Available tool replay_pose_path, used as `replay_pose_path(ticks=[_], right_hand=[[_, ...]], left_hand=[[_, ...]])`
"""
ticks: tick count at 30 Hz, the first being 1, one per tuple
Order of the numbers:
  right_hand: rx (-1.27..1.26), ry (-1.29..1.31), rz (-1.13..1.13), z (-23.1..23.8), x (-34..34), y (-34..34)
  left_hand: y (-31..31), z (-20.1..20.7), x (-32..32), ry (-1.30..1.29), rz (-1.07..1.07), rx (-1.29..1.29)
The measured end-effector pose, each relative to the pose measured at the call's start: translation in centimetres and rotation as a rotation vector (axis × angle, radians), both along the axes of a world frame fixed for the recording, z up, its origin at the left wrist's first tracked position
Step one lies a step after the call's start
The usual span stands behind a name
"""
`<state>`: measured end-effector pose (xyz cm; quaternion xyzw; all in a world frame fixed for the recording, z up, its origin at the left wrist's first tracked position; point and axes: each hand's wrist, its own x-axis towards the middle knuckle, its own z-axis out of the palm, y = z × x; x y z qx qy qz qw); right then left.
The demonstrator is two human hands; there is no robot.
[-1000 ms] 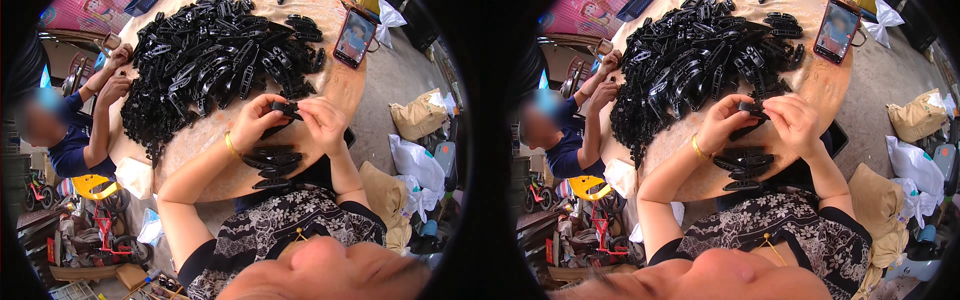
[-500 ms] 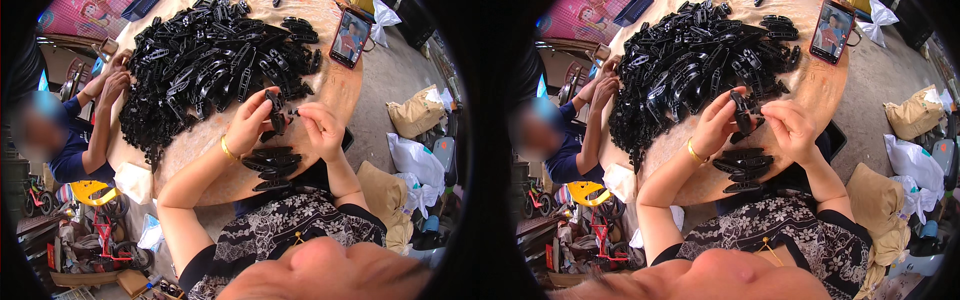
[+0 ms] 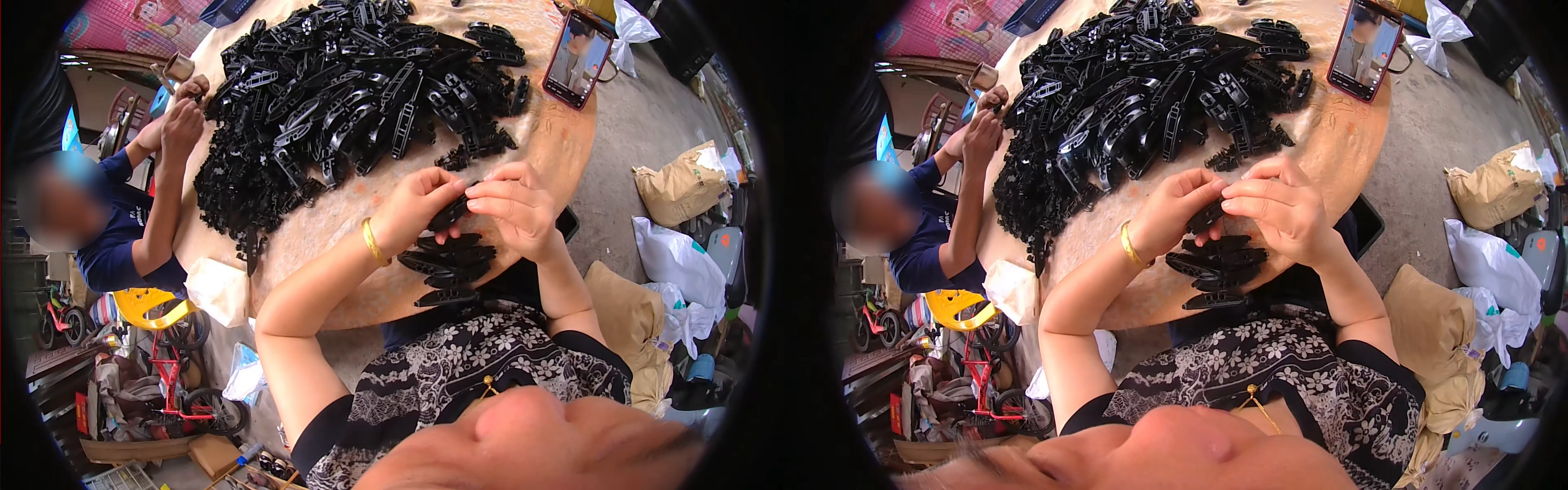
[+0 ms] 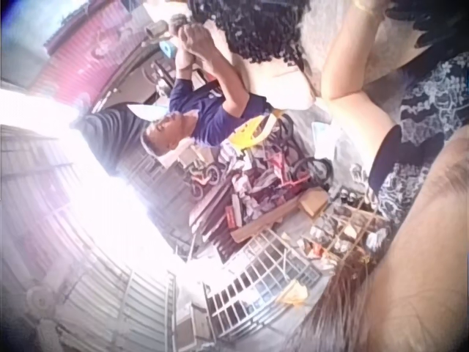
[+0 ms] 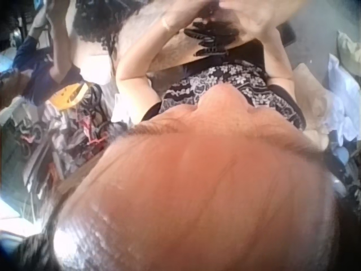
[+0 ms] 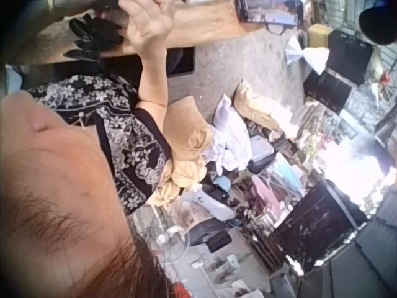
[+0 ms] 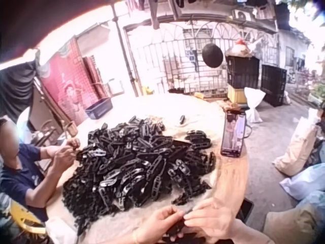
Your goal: The person assembles plastic components by picking small plastic parts from a pile on the table, fastening them into larger plastic pieces by hand, and placing the assembled parts on the table.
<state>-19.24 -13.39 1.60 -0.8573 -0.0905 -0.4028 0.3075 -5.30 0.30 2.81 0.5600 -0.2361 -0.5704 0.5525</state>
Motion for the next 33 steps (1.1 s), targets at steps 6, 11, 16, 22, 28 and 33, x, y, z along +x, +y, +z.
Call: replay_pose_path(ticks=[6,11,16,22,28,33], right_hand=[[0.002,-0.016,0.075,0.2,0.0,0.5],[-0.030,0.002,-0.026,-0.2,-0.4,0.0],[-0.038,0.017,-0.016,0.2,-0.7,0.0],[0.263,0.172,-0.025,-0.4,-0.9,0.1],[0.406,0.311,0.072,-0.5,-1.6,-0.5],[0.396,0.245,0.055,-1.0,-1.5,-0.2]], left_hand=[[0.4,1.0,0.1,0.030,-0.056,0.050],[0.4,1.7,0.0,-0.119,-0.069,-0.028],[1.0,1.6,-0.1,-0.788,-0.127,-0.170],[1.0,2.4,-1.6,-1.066,-0.108,-0.240],[1.1,1.6,-1.5,-1.071,-0.134,-0.298],[0.9,1.4,-1.3,-0.977,-0.076,-0.389]])
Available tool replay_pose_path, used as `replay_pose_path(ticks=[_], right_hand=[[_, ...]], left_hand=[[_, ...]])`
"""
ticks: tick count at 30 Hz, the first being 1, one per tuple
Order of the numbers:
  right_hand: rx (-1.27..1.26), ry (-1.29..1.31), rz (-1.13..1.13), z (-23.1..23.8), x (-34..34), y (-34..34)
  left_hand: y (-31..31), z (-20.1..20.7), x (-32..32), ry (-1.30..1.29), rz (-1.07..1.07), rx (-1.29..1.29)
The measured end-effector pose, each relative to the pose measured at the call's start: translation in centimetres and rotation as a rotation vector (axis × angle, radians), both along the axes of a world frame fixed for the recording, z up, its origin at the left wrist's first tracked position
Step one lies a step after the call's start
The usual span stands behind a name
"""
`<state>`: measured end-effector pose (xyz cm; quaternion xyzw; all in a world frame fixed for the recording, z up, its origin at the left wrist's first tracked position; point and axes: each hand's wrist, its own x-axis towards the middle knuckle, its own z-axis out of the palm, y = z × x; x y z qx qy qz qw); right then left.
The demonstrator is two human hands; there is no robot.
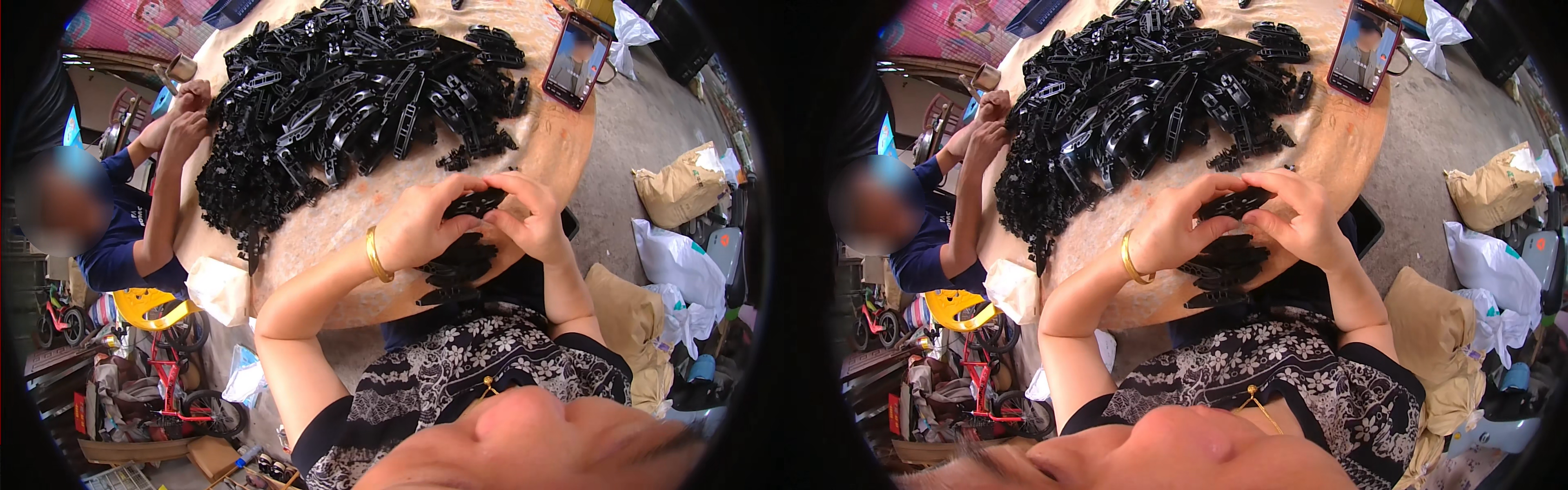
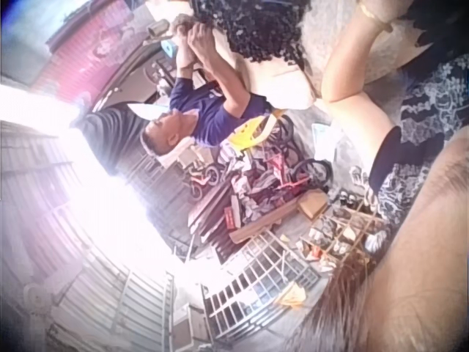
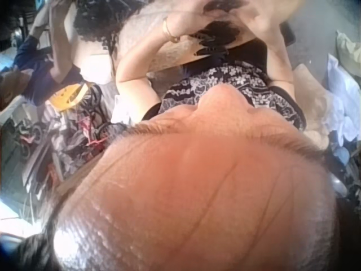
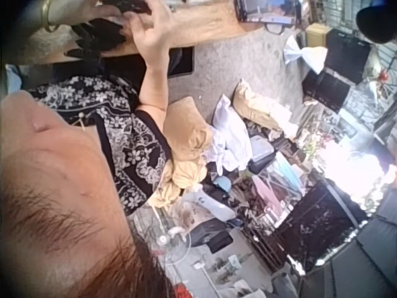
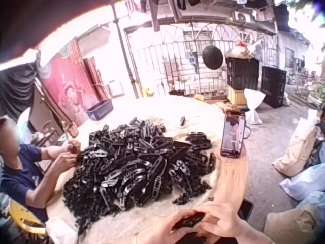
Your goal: The person assembles plastic components by picking small plastic parts from a pile on the table, fastening them into larger plastic pieces by hand, and placing the assembled parts on the table.
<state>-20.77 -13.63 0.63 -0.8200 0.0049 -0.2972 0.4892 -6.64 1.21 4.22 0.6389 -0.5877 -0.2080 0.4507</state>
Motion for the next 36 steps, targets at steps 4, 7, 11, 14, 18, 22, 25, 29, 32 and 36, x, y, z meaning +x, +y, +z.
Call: replay_pose_path(ticks=[4,7,11,14,18,22,25,29,32,36], right_hand=[[-0.194,-0.174,0.002,0.4,0.4,-0.4],[-0.289,-0.234,0.001,0.2,0.4,-0.4],[-0.149,-0.201,-0.025,-0.3,0.0,0.4],[-0.215,-0.231,-0.045,-0.2,-0.1,0.4],[-0.264,-0.206,-0.009,-0.1,-0.1,0.1],[-0.209,-0.175,-0.039,0.3,0.5,0.7],[-0.043,-0.053,-0.071,0.6,-0.1,0.7],[-0.109,-0.121,-0.068,0.4,0.1,0.3],[-0.299,-0.196,-0.084,0.2,0.5,-0.5],[-0.076,-0.199,-0.117,-0.3,0.4,0.0]], left_hand=[[-0.1,-0.1,0.2,0.330,-0.042,0.220],[-0.1,-0.4,0.7,0.682,-0.117,0.350],[-0.3,0.0,1.1,0.925,-0.179,0.446],[-0.3,0.4,1.4,0.955,-0.182,0.484],[-0.2,0.3,1.3,0.985,-0.149,0.479],[-0.1,-0.7,0.7,0.507,-0.050,0.259],[0.0,0.1,0.2,0.125,0.014,0.107],[-0.3,-0.7,0.5,0.438,0.008,0.204],[-0.5,0.0,1.6,0.890,-0.052,0.487],[-0.7,-0.4,2.1,1.055,-0.144,0.403]])
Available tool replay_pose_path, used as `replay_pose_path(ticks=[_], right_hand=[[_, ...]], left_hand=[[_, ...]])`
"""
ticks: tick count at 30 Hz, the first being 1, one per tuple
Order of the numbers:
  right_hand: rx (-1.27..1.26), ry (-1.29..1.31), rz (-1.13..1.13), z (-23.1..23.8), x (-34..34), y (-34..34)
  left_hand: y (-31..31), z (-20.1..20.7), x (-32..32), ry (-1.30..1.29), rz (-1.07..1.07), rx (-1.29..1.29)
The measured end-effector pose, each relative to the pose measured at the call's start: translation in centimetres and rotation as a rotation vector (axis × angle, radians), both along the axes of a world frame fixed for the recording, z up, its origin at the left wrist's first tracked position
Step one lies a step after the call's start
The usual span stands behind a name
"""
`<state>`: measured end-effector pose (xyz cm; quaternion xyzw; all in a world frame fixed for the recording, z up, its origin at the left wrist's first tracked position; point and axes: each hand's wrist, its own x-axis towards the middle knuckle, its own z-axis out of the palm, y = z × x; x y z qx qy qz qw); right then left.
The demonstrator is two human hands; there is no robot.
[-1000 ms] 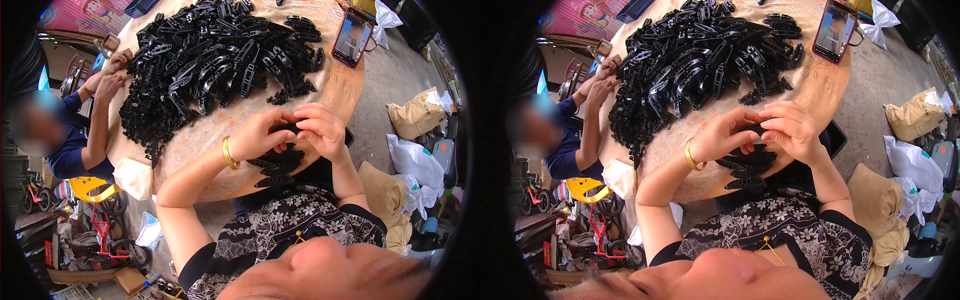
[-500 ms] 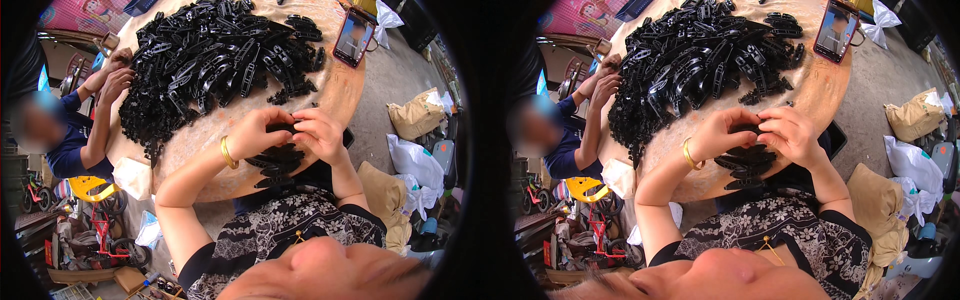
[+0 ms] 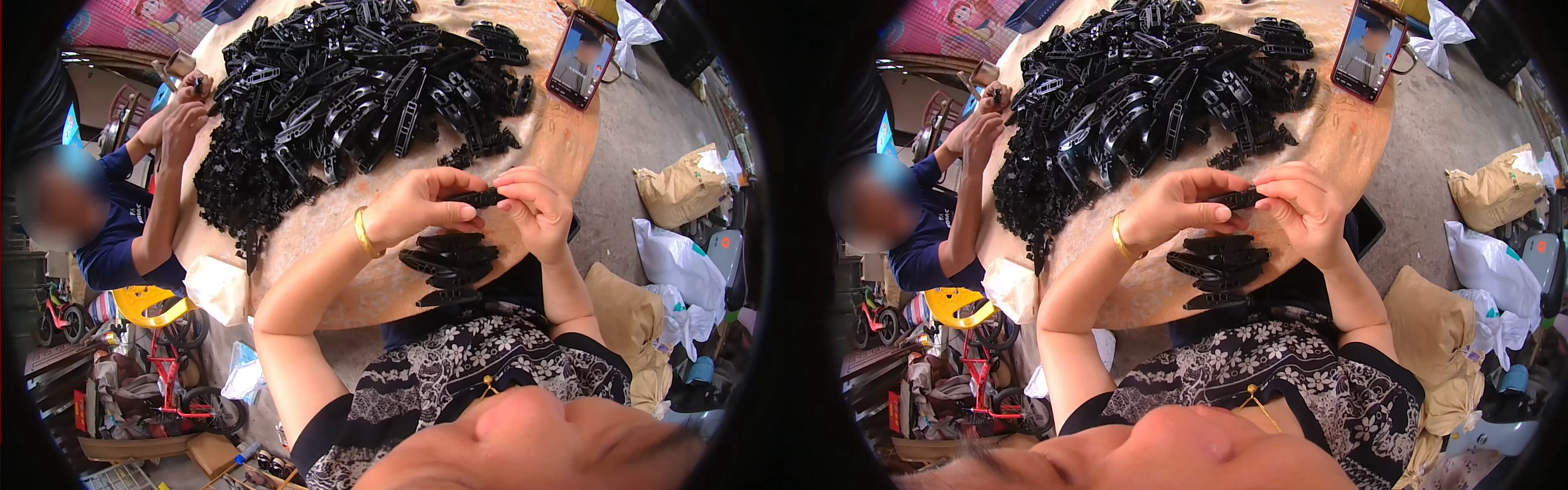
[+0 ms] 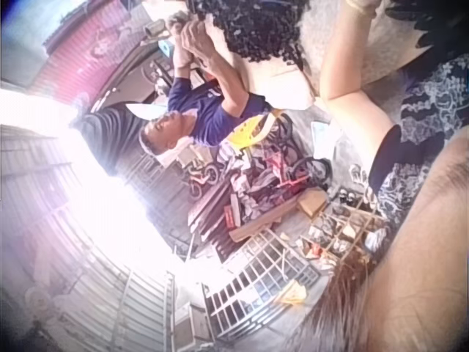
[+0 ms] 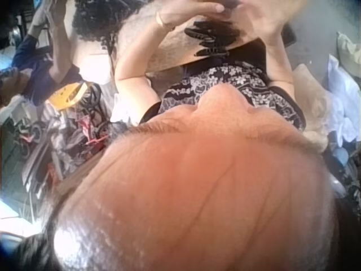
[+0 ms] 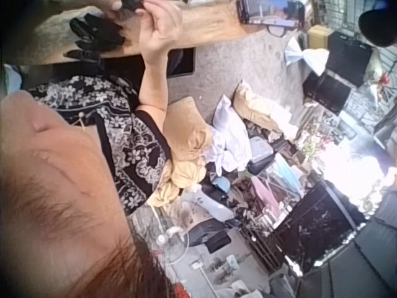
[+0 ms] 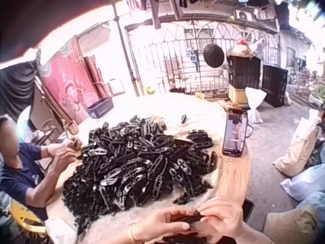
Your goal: The person assembles plastic components by picking small plastic parts from a pile on the table, fastening them into larger plastic pieces by hand, and placing the assembled parts on the table.
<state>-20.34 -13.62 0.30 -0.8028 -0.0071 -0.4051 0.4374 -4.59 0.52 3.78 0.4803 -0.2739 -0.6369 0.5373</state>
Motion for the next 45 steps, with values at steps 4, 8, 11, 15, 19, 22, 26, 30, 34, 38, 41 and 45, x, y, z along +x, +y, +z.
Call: replay_pose_path(ticks=[4,8,11,15,19,22,26,30,34,38,41,45], right_hand=[[-0.046,-0.002,-0.007,0.3,0.3,0.1],[-0.176,-0.012,-0.037,0.3,0.4,-0.1],[-0.254,-0.004,-0.031,0.5,0.3,-0.1],[-0.271,-0.011,-0.002,0.3,0.0,0.1],[-0.195,0.009,-0.035,0.8,0.3,0.9],[-0.003,0.142,-0.046,0.7,-0.2,1.0],[0.005,0.234,0.024,0.3,-0.4,0.3],[-0.097,0.211,-0.016,0.1,-0.5,0.2],[-0.130,0.146,-0.011,-0.1,-0.4,-0.2],[-0.063,0.147,-0.060,1.0,0.1,-2.4],[-0.319,0.213,-0.366,0.6,1.4,-4.1],[-0.487,0.330,-0.464,-1.2,1.8,-5.1]], left_hand=[[0.1,0.0,0.3,0.022,-0.030,-0.018],[0.0,-0.1,0.1,0.025,-0.009,-0.002],[-0.1,0.1,0.0,-0.015,0.015,0.061],[0.1,0.1,-0.7,-0.109,0.072,0.037],[0.2,-0.5,-1.0,-0.463,0.126,-0.132],[0.6,0.6,-1.7,-0.888,0.152,-0.268],[0.7,0.6,-2.1,-1.198,0.130,-0.302],[0.6,0.6,-2.0,-1.188,0.117,-0.319],[0.5,0.7,-2.1,-1.224,0.154,-0.411],[0.4,0.2,-1.2,-1.372,0.156,-0.354],[0.5,-0.4,-1.0,-1.374,0.077,-0.269],[0.4,0.4,-1.1,-1.220,-0.176,-0.274]])
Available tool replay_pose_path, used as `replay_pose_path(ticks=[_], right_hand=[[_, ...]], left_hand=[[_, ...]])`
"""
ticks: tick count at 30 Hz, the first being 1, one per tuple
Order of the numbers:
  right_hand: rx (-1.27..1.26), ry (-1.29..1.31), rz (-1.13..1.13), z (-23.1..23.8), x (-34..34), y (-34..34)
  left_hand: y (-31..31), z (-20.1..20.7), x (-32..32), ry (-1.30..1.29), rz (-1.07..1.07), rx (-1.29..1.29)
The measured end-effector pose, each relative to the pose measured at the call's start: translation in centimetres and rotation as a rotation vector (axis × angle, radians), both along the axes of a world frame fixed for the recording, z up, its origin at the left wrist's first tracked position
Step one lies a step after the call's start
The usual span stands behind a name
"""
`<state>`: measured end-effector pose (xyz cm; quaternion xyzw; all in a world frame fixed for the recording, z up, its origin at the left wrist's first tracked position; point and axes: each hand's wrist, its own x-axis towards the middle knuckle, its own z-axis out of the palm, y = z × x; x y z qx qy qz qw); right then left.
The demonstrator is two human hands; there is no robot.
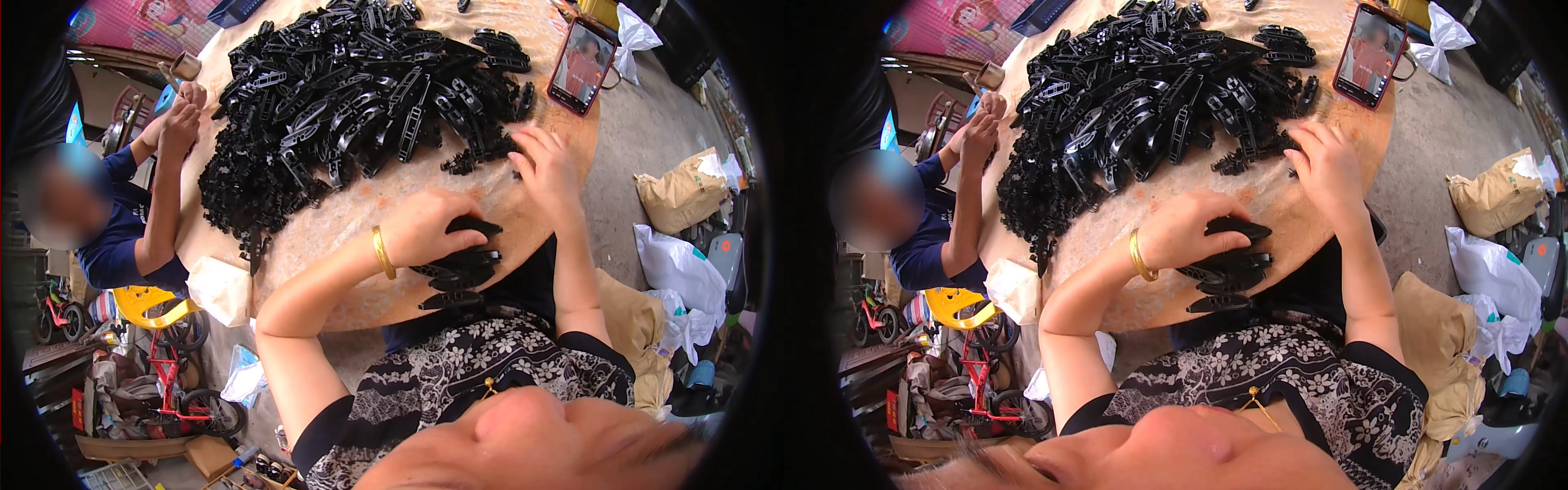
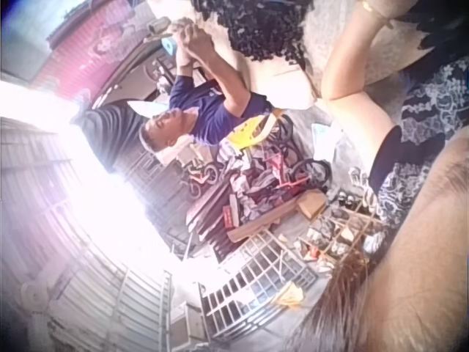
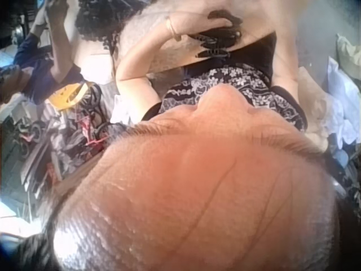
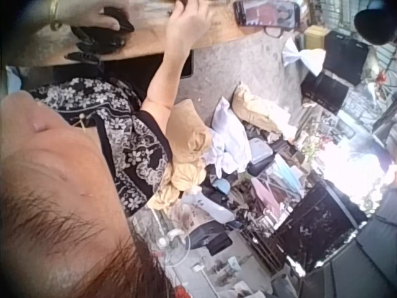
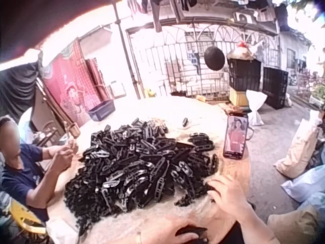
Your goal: The person assembles plastic components by picking small plastic parts from a pile on the table, fastening them into larger plastic pieces by hand, and placing the assembled parts on the table.
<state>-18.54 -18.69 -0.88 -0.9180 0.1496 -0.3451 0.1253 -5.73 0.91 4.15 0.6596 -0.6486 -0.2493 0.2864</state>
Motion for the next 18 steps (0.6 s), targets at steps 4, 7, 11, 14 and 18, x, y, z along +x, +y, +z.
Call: replay_pose_path(ticks=[4,7,11,14,18], right_hand=[[0.111,-0.007,0.023,-0.3,0.0,0.2],[0.191,-0.036,0.011,-0.6,-0.1,0.3],[0.304,-0.132,0.009,-0.5,-0.4,0.9],[0.278,-0.163,0.020,-0.3,-0.2,1.0],[0.275,-0.220,0.064,-0.3,-0.4,0.9]], left_hand=[[-0.2,-0.3,0.1,0.233,0.170,-0.010],[-0.7,-1.0,2.5,-0.382,0.444,-0.444],[-1.1,-1.9,4.8,-0.599,0.651,-0.443],[-1.3,-2.6,5.4,-0.715,0.557,-0.299],[-1.1,-2.4,4.4,-0.672,0.565,-0.309]])
